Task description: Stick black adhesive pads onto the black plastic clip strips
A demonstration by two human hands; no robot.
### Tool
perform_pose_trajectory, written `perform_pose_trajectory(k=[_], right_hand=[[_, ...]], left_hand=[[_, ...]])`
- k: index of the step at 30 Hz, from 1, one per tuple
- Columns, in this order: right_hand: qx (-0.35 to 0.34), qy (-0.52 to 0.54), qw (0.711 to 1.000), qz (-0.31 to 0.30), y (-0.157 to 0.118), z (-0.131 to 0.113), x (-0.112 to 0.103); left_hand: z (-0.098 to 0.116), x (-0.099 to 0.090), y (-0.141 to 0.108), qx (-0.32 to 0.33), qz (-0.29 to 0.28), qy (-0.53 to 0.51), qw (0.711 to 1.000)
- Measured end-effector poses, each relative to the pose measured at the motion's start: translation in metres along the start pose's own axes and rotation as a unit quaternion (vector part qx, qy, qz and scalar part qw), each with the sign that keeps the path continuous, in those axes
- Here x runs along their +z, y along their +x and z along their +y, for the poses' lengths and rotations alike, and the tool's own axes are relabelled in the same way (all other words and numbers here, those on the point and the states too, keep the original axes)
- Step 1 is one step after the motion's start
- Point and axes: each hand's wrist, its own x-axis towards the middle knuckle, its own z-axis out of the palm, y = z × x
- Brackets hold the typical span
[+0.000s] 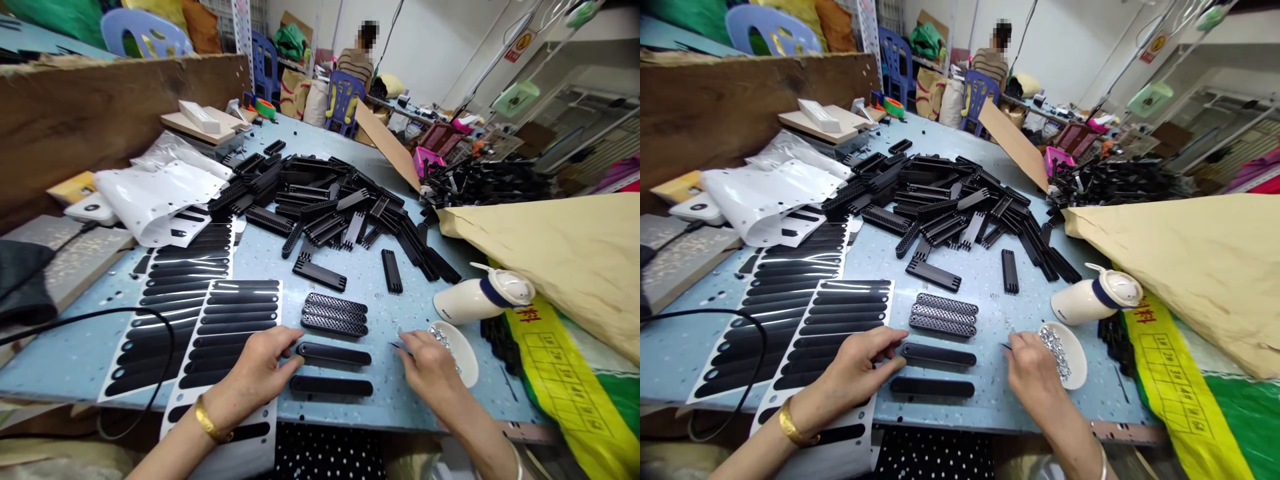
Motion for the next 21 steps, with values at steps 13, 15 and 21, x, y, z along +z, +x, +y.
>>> perform_pose_trajectory(k=[13,15,21], right_hand=[[-0.041,-0.077,0.986,-0.144,0.001,-0.002,0.007],[-0.021,-0.073,0.988,-0.137,0.006,0.000,0.005],[0.029,-0.011,0.995,-0.098,0.021,-0.004,-0.016]], left_hand=[[-0.004,-0.004,0.008,0.006,-0.006,-0.018,1.000],[-0.007,-0.003,0.009,0.005,-0.004,-0.014,1.000],[-0.010,-0.001,0.010,0.013,0.013,-0.012,1.000]])
